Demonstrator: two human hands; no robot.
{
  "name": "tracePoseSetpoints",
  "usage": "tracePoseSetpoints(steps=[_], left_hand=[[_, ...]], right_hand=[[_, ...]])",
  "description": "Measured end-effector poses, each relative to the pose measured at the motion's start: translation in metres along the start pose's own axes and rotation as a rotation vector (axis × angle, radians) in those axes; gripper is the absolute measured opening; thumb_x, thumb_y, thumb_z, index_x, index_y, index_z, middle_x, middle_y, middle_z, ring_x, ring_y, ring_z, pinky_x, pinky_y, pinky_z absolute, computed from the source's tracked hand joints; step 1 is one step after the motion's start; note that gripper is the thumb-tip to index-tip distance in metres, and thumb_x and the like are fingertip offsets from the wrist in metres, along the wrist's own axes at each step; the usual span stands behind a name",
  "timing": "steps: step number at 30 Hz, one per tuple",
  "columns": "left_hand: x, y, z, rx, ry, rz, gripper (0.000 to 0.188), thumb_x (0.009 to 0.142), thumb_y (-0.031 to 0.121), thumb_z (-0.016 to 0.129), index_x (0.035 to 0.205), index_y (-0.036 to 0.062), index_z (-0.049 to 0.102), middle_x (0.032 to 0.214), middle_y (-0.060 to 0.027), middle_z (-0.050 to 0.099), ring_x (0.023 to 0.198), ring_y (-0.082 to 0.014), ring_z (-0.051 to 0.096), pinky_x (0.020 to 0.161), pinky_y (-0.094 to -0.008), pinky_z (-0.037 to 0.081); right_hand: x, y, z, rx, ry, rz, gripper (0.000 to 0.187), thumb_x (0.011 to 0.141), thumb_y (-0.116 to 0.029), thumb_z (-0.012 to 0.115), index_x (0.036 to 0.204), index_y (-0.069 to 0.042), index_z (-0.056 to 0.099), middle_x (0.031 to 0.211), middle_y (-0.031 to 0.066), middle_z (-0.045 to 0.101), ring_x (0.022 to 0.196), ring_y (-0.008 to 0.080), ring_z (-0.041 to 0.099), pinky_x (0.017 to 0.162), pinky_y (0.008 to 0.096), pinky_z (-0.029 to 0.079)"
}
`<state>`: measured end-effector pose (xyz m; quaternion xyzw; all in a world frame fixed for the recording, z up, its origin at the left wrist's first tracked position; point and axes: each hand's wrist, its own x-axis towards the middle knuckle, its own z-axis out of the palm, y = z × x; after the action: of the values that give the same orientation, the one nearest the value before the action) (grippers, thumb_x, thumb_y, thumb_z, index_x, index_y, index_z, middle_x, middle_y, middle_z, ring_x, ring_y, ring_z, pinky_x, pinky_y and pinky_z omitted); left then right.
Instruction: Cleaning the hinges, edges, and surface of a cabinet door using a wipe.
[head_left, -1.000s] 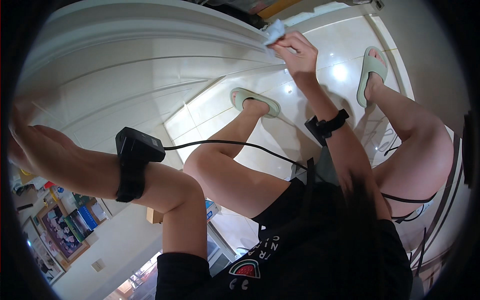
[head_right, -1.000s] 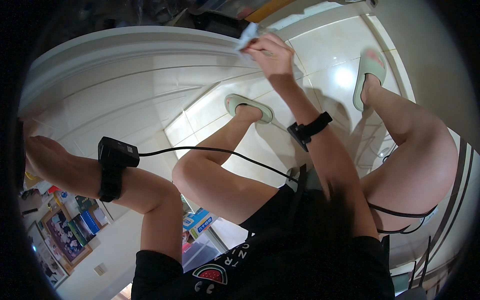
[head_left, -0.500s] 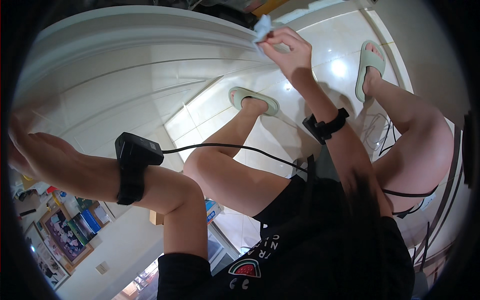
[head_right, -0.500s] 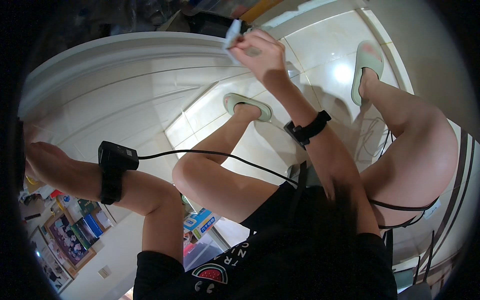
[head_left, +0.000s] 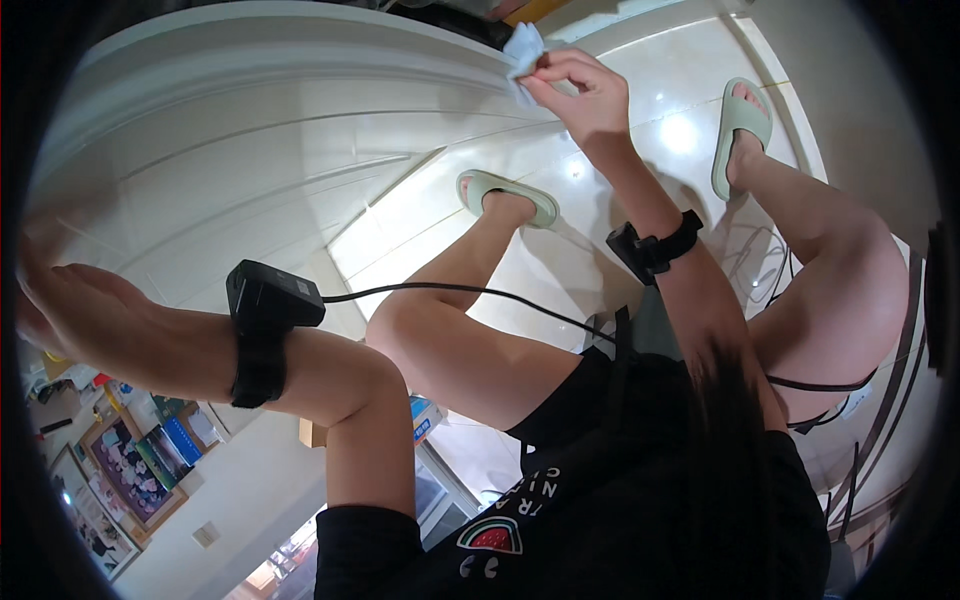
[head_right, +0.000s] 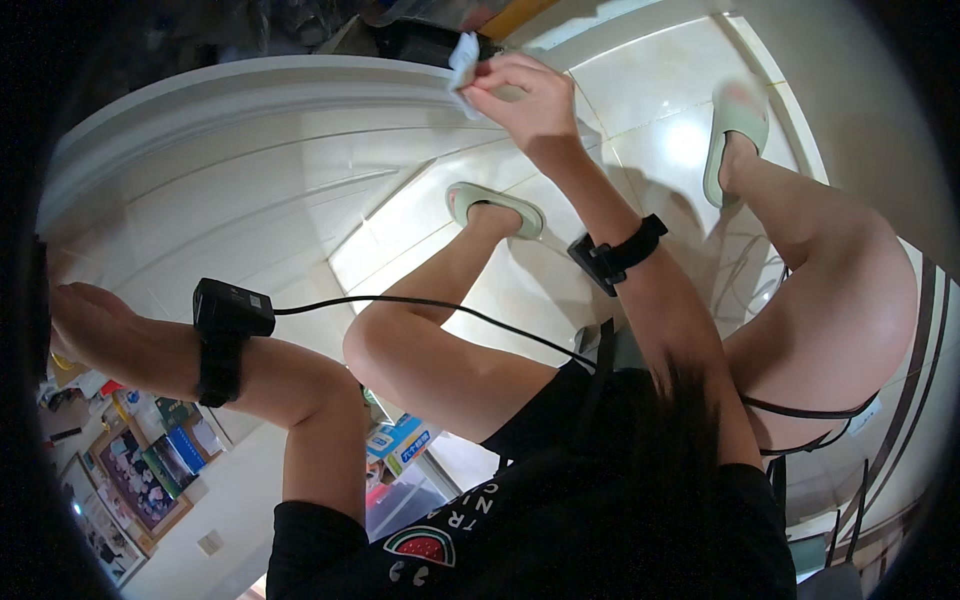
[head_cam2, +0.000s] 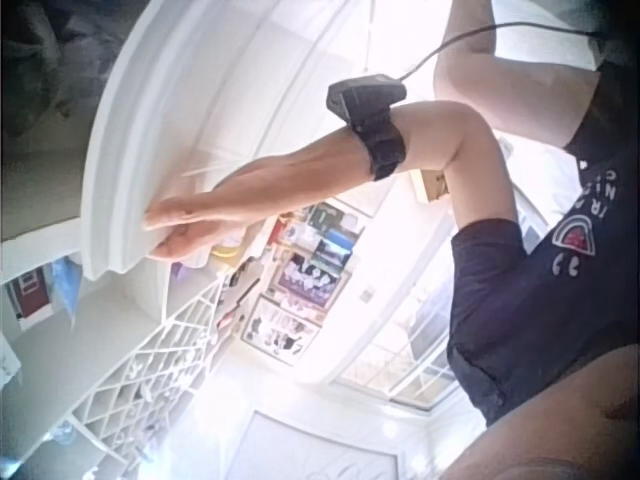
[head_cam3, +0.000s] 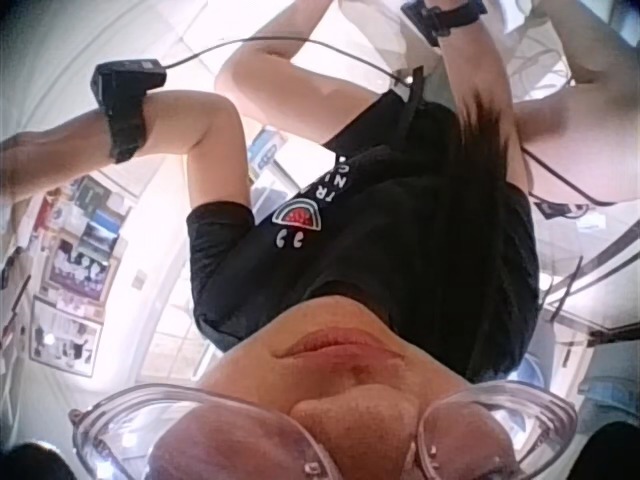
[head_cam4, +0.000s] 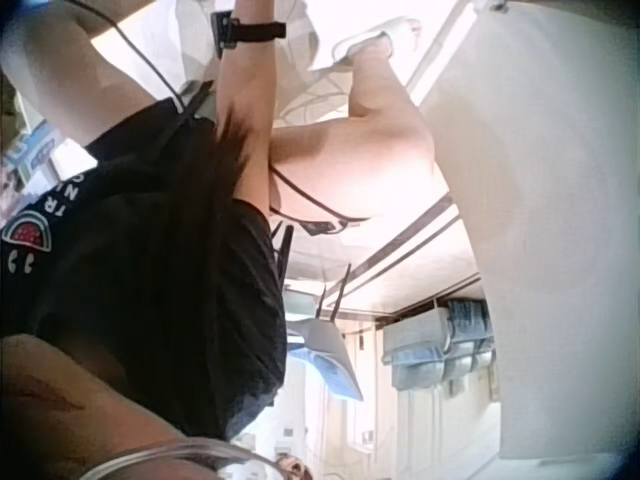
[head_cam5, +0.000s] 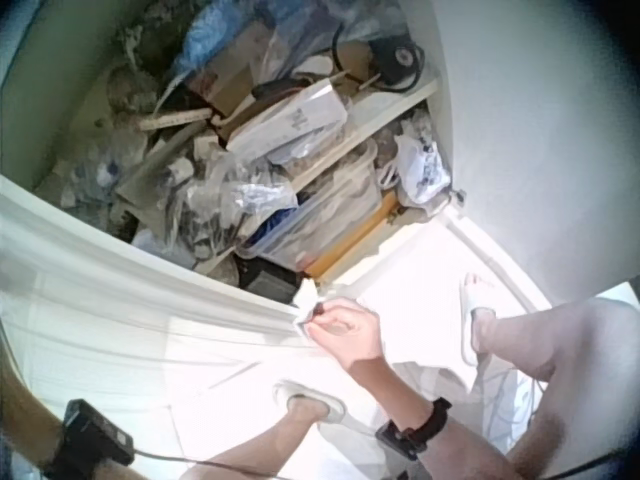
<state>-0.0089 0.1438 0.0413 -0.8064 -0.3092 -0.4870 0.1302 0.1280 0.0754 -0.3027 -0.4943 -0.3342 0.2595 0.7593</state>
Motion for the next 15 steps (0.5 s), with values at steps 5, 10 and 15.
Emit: tracePoseSetpoints(steps=[5,10,15], left_hand=[[0.003,-0.009,0.004,-0.149,0.092,-0.084,0.026,0.089,0.026,0.05,0.097,0.0018,0.053,0.097,-0.0081,0.053,0.109,-0.0069,0.047,0.103,-0.0323,0.025],[0.006,-0.008,-0.01,0.083,-0.021,-0.083,0.023,0.088,0.024,0.052,0.096,0.0023,0.053,0.1,-0.01,0.054,0.116,-0.0073,0.043,0.103,-0.0317,0.026],[0.0,0.003,0.005,-0.03,0.098,-0.073,0.023,0.088,0.023,0.052,0.095,0.0011,0.052,0.103,-0.012,0.054,0.118,-0.0082,0.041,0.104,-0.0317,0.025]], right_hand=[[-0.016,0.057,-0.028,0.104,0.031,0.277,0.007,0.074,0.003,0.069,0.08,0.005,0.066,0.095,0.0087,0.063,0.088,0.0144,0.059,0.083,0.0261,0.046],[-0.003,-0.002,0.004,-0.027,0.01,0.135,0.007,0.073,0.004,0.068,0.08,0.005,0.066,0.097,0.009,0.063,0.09,0.0147,0.059,0.085,0.0263,0.046],[-0.004,0.009,-0.008,0.04,-0.029,0.144,0.006,0.072,0.004,0.068,0.077,0.004,0.065,0.099,0.0089,0.063,0.091,0.0152,0.059,0.086,0.0264,0.045]])
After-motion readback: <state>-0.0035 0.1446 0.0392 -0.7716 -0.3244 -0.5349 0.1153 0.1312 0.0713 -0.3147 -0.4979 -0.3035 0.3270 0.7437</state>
